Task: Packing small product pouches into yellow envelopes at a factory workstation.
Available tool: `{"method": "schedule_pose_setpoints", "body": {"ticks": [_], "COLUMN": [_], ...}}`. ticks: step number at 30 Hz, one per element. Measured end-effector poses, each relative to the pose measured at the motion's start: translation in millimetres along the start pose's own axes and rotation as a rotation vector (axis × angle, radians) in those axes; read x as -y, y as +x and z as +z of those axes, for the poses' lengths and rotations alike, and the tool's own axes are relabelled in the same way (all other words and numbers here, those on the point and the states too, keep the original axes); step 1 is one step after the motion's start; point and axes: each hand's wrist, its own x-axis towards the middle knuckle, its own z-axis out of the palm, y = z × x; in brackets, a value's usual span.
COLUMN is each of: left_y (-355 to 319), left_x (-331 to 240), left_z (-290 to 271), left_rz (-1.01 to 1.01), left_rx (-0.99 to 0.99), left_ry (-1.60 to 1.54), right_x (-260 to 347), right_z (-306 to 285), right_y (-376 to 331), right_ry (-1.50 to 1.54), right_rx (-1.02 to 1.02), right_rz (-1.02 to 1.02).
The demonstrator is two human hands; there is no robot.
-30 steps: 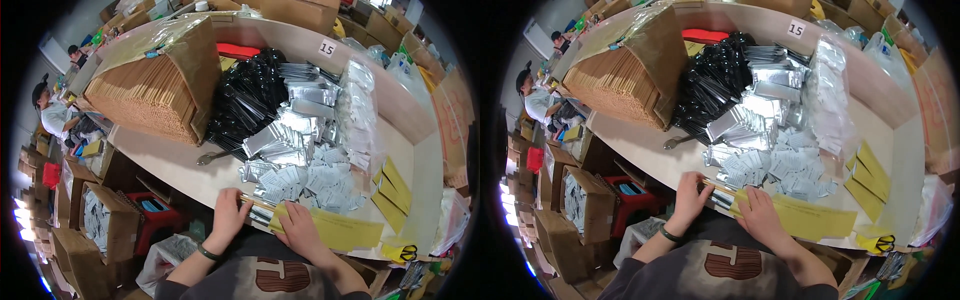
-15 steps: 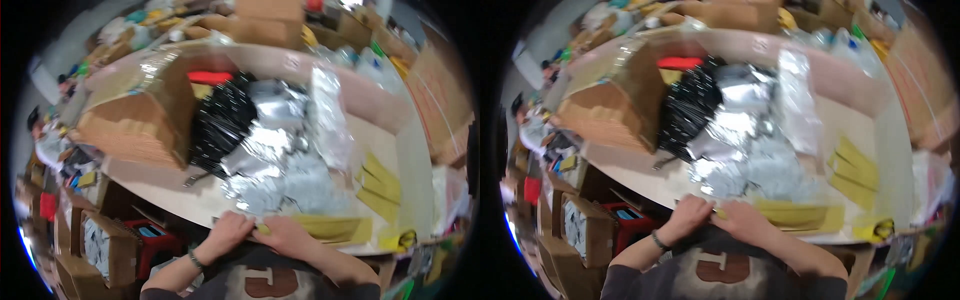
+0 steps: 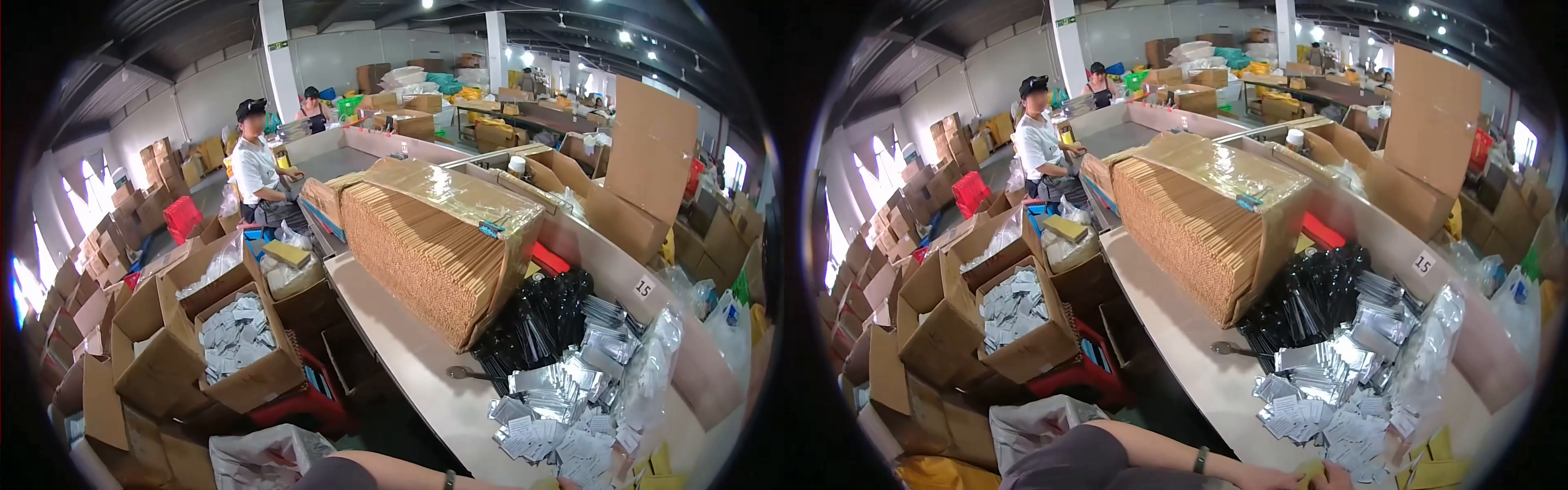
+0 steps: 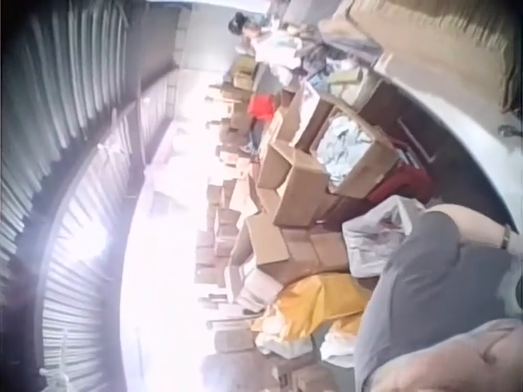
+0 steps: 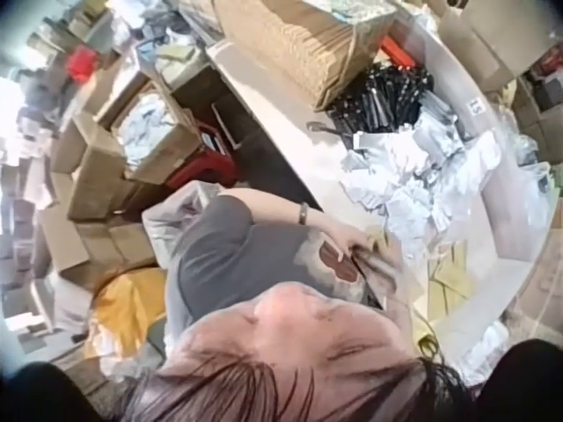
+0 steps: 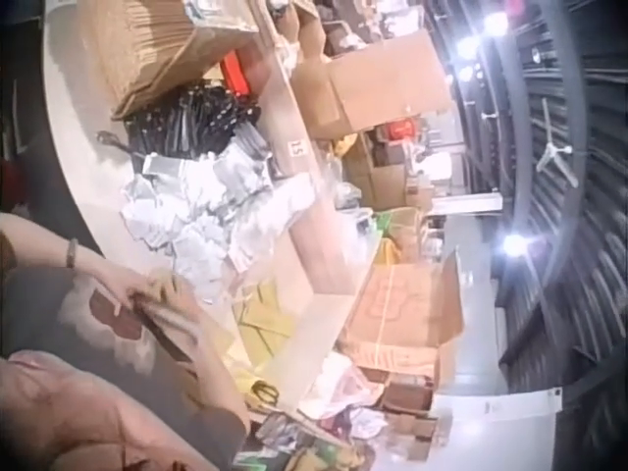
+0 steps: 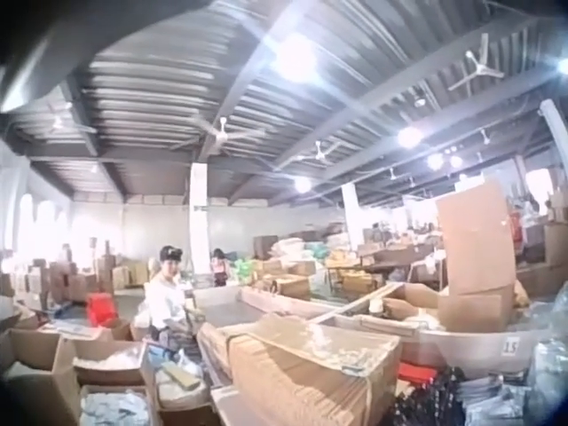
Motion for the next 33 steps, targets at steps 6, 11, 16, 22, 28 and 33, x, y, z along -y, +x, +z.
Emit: {"method": "schedule_pose_setpoints", "body": {"ticks": [6,11,16,22,28,33], "left_y": [-17.5,-43.4,-55.3,-81.0,-98.2,-58.9], "left_x": [-27.9,5.7,-21.2,-16.6,-47.9,-41.1], "left_z": [-43.6,-59.2,-58.3,-53.1,-86.0,-89.3], "left_rz": [-0.327,-0.642,-0.722,-0.636,-0.476,-0.398], "left_rx": [0.018,-0.43,-0.364,-0.322,-0.164,-0.084], "left_ry": [0.06,0.553,0.355,0.455,0.768,0.72], "right_x": [-60.2,-17.1,-11.8,-42.1,-27.2,-5.3], "right_z": [31.5,49.1,52.3,50.3,52.5,75.5], "right_y": [21.1,4.0,-3.8,25.8,46.0,54.4], "right_ry": [-0.788,-0.77,-0.724,-0.665,-0.413,-0.46], "right_rx": [-0.69,-0.542,-0.488,-0.543,-0.673,-0.512], "right_rz": [-0.269,0.084,0.113,0.24,0.025,-0.215]}}
